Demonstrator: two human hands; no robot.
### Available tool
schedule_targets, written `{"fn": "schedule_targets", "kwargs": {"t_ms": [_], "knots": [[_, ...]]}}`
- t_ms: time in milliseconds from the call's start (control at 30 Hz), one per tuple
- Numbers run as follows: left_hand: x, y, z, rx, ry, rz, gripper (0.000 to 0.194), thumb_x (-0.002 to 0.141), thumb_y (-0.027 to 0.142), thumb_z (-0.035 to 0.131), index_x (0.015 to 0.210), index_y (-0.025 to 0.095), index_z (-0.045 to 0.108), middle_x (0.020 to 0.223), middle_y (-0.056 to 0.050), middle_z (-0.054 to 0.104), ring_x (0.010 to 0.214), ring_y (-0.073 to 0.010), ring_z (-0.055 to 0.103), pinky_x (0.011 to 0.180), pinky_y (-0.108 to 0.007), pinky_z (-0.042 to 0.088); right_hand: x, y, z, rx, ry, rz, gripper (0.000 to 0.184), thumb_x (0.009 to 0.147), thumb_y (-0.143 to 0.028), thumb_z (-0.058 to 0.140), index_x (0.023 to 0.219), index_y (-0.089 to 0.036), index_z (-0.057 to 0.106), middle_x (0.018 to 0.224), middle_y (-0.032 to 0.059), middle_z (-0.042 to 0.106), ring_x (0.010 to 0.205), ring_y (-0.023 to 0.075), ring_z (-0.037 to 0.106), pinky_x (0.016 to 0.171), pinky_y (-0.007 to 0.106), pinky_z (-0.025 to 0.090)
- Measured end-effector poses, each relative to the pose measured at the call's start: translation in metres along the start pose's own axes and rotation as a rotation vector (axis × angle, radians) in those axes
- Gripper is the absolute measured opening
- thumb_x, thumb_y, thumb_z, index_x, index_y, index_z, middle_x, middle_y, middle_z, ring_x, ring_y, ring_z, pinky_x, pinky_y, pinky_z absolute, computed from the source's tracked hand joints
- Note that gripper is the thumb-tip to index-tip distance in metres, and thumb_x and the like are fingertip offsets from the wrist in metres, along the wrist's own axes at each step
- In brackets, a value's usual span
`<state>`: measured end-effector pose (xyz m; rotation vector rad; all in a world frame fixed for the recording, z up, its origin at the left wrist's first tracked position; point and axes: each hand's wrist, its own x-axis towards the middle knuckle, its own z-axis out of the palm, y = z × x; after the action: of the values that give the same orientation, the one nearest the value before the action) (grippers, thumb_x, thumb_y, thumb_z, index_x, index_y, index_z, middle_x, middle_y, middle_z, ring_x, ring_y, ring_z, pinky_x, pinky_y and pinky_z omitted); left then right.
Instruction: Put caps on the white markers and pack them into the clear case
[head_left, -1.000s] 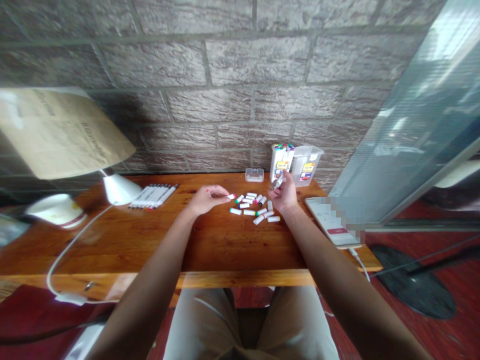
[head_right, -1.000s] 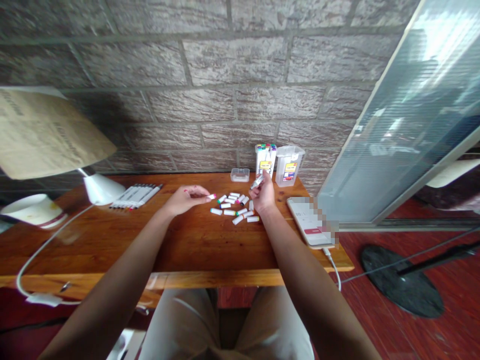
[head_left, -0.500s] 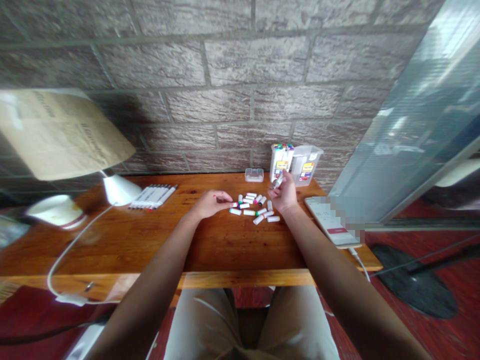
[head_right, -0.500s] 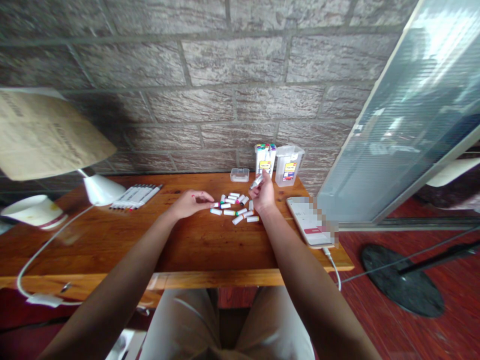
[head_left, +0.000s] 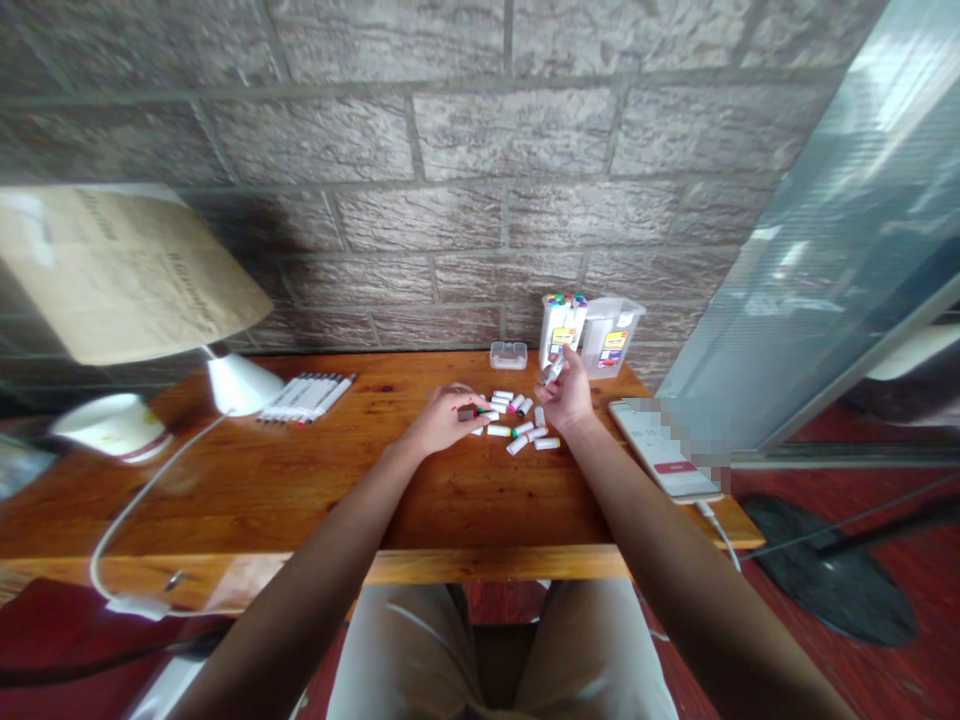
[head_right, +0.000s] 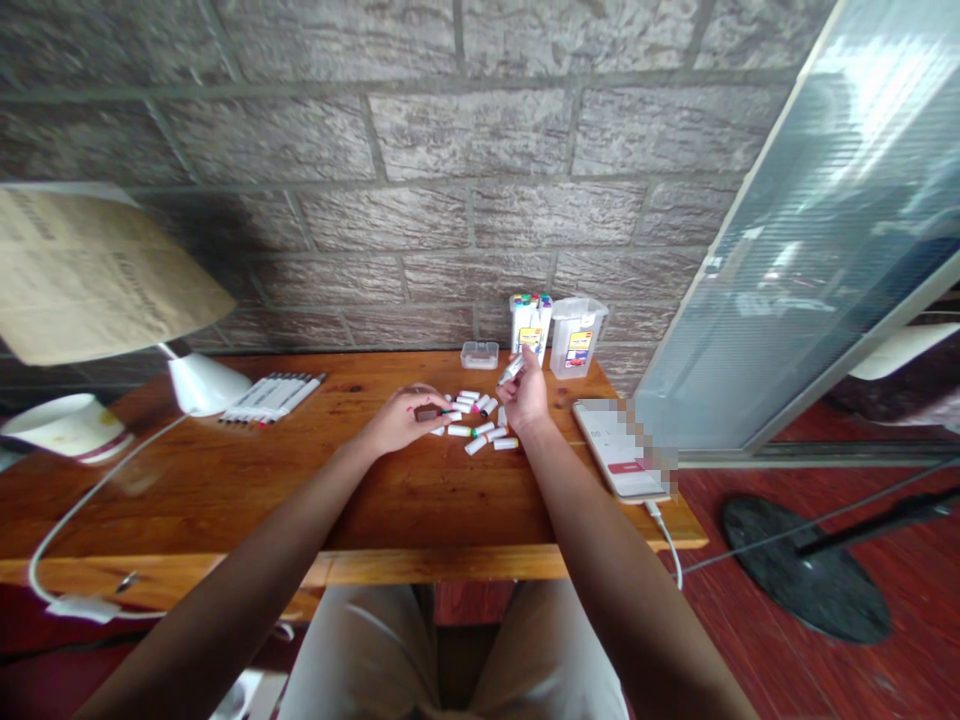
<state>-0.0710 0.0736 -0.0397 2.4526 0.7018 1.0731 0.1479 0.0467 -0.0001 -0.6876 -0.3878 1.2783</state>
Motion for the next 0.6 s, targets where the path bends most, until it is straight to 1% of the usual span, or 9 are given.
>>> {"fn": "schedule_targets", "kwargs": {"t_ms": [100, 233, 367, 500, 600], "knots": [[-0.0014, -0.002, 0.0009, 0.019, 0.0, 0.0, 0.017, 0.082, 0.031, 0.075, 0.095, 0.021, 0.077, 0.095, -0.009, 0.076, 0.092, -0.0211, 0.069, 0.085, -0.034, 0.053, 0.0005, 0.001, -0.0001, 0.001, 0.003, -0.007, 0.031, 0.084, -0.044, 0.064, 0.073, -0.02, 0.048, 0.045, -0.0119, 0.034, 0.035, 0.0035, 0.02, 0.032, 0.016, 0.016], [-0.0015, -0.0025, 0.0034, 0.009, -0.005, -0.017, 0.017, 0.083, 0.033, 0.074, 0.095, 0.021, 0.077, 0.093, -0.008, 0.076, 0.089, -0.0202, 0.069, 0.083, -0.033, 0.053, 0.0003, 0.0016, 0.0, 0.01, 0.006, -0.013, 0.027, 0.087, -0.041, 0.06, 0.073, -0.02, 0.048, 0.045, -0.0114, 0.035, 0.035, 0.0037, 0.02, 0.032, 0.015, 0.016], [-0.0001, -0.0025, 0.0063, -0.018, -0.054, -0.01, 0.018, 0.087, 0.034, 0.07, 0.096, 0.02, 0.076, 0.093, -0.008, 0.076, 0.086, -0.0194, 0.069, 0.082, -0.032, 0.053, -0.0001, 0.0018, 0.0004, -0.004, -0.008, -0.016, 0.028, 0.086, -0.041, 0.062, 0.072, -0.02, 0.048, 0.045, -0.0109, 0.036, 0.035, 0.004, 0.02, 0.032, 0.016, 0.015], [0.0027, -0.0015, 0.0052, -0.068, -0.105, -0.017, 0.017, 0.088, 0.033, 0.069, 0.093, 0.018, 0.075, 0.094, -0.008, 0.077, 0.085, -0.0187, 0.07, 0.081, -0.031, 0.053, -0.001, 0.0038, 0.0014, -0.062, -0.052, -0.016, 0.033, 0.082, -0.046, 0.067, 0.071, -0.02, 0.049, 0.044, -0.0114, 0.034, 0.036, 0.004, 0.019, 0.033, 0.017, 0.016], [0.0043, 0.002, 0.0017, -0.029, -0.123, -0.02, 0.013, 0.087, 0.029, 0.07, 0.091, 0.019, 0.076, 0.091, -0.007, 0.077, 0.084, -0.0182, 0.069, 0.079, -0.029, 0.051, -0.0018, 0.006, 0.0019, -0.097, -0.075, -0.007, 0.034, 0.08, -0.046, 0.068, 0.071, -0.02, 0.049, 0.044, -0.0118, 0.033, 0.036, 0.004, 0.018, 0.033, 0.017, 0.015]]}}
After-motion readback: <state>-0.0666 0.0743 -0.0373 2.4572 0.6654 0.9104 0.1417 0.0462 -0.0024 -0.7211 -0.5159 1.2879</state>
